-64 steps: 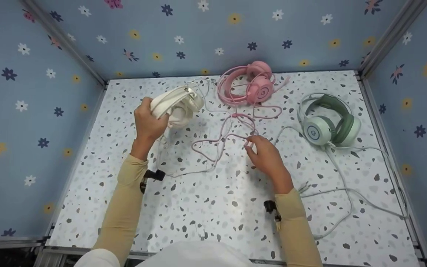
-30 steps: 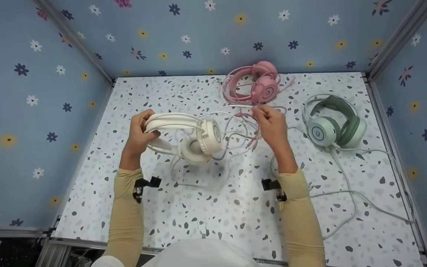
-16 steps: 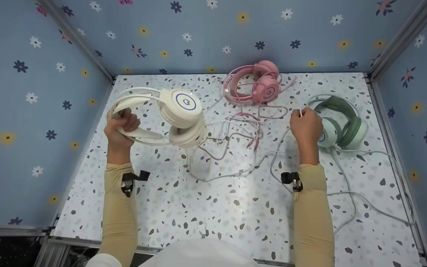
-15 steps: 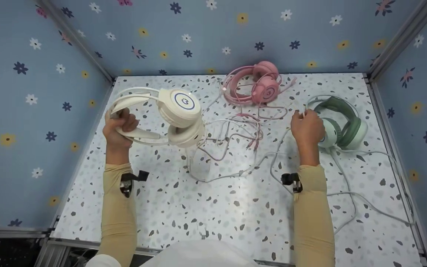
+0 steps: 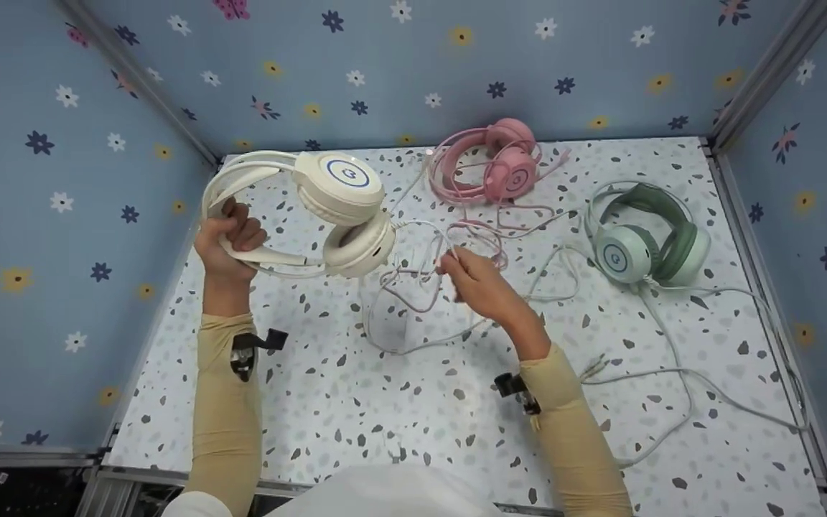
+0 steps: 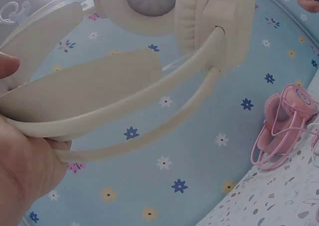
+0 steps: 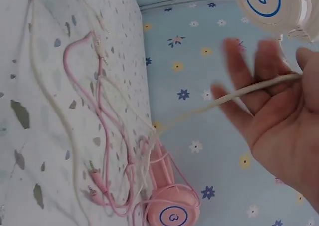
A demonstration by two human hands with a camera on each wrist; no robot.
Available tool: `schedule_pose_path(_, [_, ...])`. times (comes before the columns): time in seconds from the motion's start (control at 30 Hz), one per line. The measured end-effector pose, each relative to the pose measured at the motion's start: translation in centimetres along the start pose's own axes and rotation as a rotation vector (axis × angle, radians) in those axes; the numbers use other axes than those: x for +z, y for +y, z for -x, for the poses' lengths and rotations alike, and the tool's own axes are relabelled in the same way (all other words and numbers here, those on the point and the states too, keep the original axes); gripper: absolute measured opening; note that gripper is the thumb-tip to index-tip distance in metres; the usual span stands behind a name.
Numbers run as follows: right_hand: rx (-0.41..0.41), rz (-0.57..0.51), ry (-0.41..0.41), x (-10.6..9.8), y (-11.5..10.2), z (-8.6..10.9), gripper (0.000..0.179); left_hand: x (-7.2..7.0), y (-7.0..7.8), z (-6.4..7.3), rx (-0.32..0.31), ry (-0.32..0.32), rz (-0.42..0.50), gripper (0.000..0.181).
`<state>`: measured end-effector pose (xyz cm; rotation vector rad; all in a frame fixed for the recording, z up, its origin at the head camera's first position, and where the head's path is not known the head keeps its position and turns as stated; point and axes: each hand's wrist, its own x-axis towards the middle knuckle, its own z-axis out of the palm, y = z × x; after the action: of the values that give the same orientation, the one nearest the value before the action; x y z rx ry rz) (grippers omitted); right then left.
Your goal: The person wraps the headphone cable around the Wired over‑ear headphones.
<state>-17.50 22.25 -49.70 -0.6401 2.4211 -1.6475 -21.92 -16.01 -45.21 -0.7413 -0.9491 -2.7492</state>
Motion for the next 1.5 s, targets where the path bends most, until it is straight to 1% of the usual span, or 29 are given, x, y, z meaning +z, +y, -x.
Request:
schedule_pose_path(0.03, [-0.018,0.005,0.052,-0.1,0.3,0.3,0.022,-0.1,0.0,0.1,-0.004,0.015,-0.004,0.013])
schedule_pose_path(0.07, [-0.05,0.04,0.112,-0.3,0.5,0.6,0.019,-0.2,0.0,0.2,-0.006,0.028,-0.018,0.01])
schedule_pose_path(0.1, [-0.096,0.102,0.168,-0.7,0.5,0.9,0.015,-0.3,-0.1,0.3,-0.009,0.04,-0.037,0.008])
schedule_pose_path(0.17, [-0.202,0.27,0.249,-1.4,0.1,1.3,0.007,-0.6,-0.1,0.4,-0.011,0.068,-0.084,0.007])
schedule_pose_path(0.23, [-0.322,0.435,0.28,-2.0,-0.9,1.5,0.005,-0.8,-0.4,0.6,-0.014,0.092,-0.152,0.005])
schedule_pose_path(0.33, [-0.476,0.684,0.25,-2.0,-3.4,1.4,0.014,-0.9,-0.9,0.6,-0.019,0.105,-0.257,0.004])
schedule_pose_path(0.43, [-0.597,0.885,0.175,-1.4,-6.1,0.9,0.026,-0.6,-1.7,0.6,-0.017,0.099,-0.355,0.01])
schedule_pose_path(0.47, [-0.617,0.945,0.146,-1.2,-6.9,0.7,0.027,-0.5,-2.1,0.5,-0.017,0.095,-0.386,0.01])
schedule_pose_path(0.5, [-0.631,0.99,0.124,-0.9,-7.6,0.4,0.025,-0.3,-2.4,0.5,-0.018,0.092,-0.416,0.008])
schedule_pose_path(0.53, [-0.622,1.028,0.102,-0.6,-8.2,0.2,0.019,-0.1,-2.7,0.5,-0.015,0.089,-0.443,0.006])
schedule_pose_path(0.57, [-0.591,1.052,0.075,-0.3,-8.7,-0.1,0.013,0.1,-3.1,0.5,-0.011,0.088,-0.475,0.005])
schedule_pose_path(0.6, [-0.537,1.065,0.036,-0.1,-9.2,-0.3,0.011,0.4,-3.4,0.5,-0.011,0.092,-0.502,0.003])
schedule_pose_path(0.7, [-0.364,1.021,-0.144,-0.1,-10.6,-0.9,0.022,0.9,-4.1,0.5,-0.009,0.104,-0.592,0.009])
schedule_pose_path(0.73, [-0.327,1.0,-0.189,-0.2,-11.0,-1.1,0.023,1.0,-4.3,0.5,-0.009,0.108,-0.613,0.01])
schedule_pose_path(0.77, [-0.311,0.979,-0.227,-0.4,-11.3,-1.2,0.024,1.2,-4.5,0.5,-0.013,0.111,-0.632,0.01])
schedule_pose_path(0.8, [-0.321,0.96,-0.26,-0.6,-11.5,-1.4,0.025,1.3,-4.6,0.5,-0.018,0.11,-0.642,0.01])
schedule_pose_path(0.83, [-0.356,0.951,-0.279,-0.8,-11.7,-1.6,0.025,1.4,-4.8,0.5,-0.02,0.104,-0.657,0.01])
schedule_pose_path(0.87, [-0.413,0.965,-0.271,-0.9,-11.8,-1.8,0.023,1.5,-5.0,0.5,-0.026,0.097,-0.66,0.009])
schedule_pose_path(1.0, [-0.641,1.081,-0.216,-1.3,-12.0,-2.5,0.022,2.2,-5.7,0.7,-0.042,0.054,-0.681,0.008])
schedule_pose_path(1.07, [-0.735,1.121,-0.196,-1.3,-11.9,-3.0,0.019,2.6,-6.1,0.8,-0.052,0.025,-0.707,0.007])
schedule_pose_path(1.13, [-0.815,1.127,-0.169,-1.5,-11.8,-3.6,0.017,3.0,-6.4,0.9,-0.07,-0.015,-0.742,0.007])
schedule_pose_path(1.2, [-0.879,1.126,-0.127,-1.8,-11.5,-4.1,0.028,3.2,-6.7,1.0,-0.101,-0.073,-0.77,0.006])
schedule_pose_path(1.23, [-0.899,1.123,-0.108,-2.1,-11.3,-4.4,0.035,3.3,-6.8,1.1,-0.12,-0.106,-0.77,0.006])
schedule_pose_path(1.3, [-0.91,1.105,-0.087,-2.6,-11.0,-5.0,0.047,3.4,-6.9,1.3,-0.166,-0.173,-0.742,0.006])
schedule_pose_path(1.37, [-0.878,1.079,-0.09,-3.2,-10.8,-5.4,0.053,3.2,-7.0,1.4,-0.209,-0.235,-0.695,0.008])
schedule_pose_path(1.5, [-0.743,0.982,-0.166,-4.1,-10.7,-5.9,0.049,2.6,-6.8,1.6,-0.287,-0.336,-0.601,0.012])
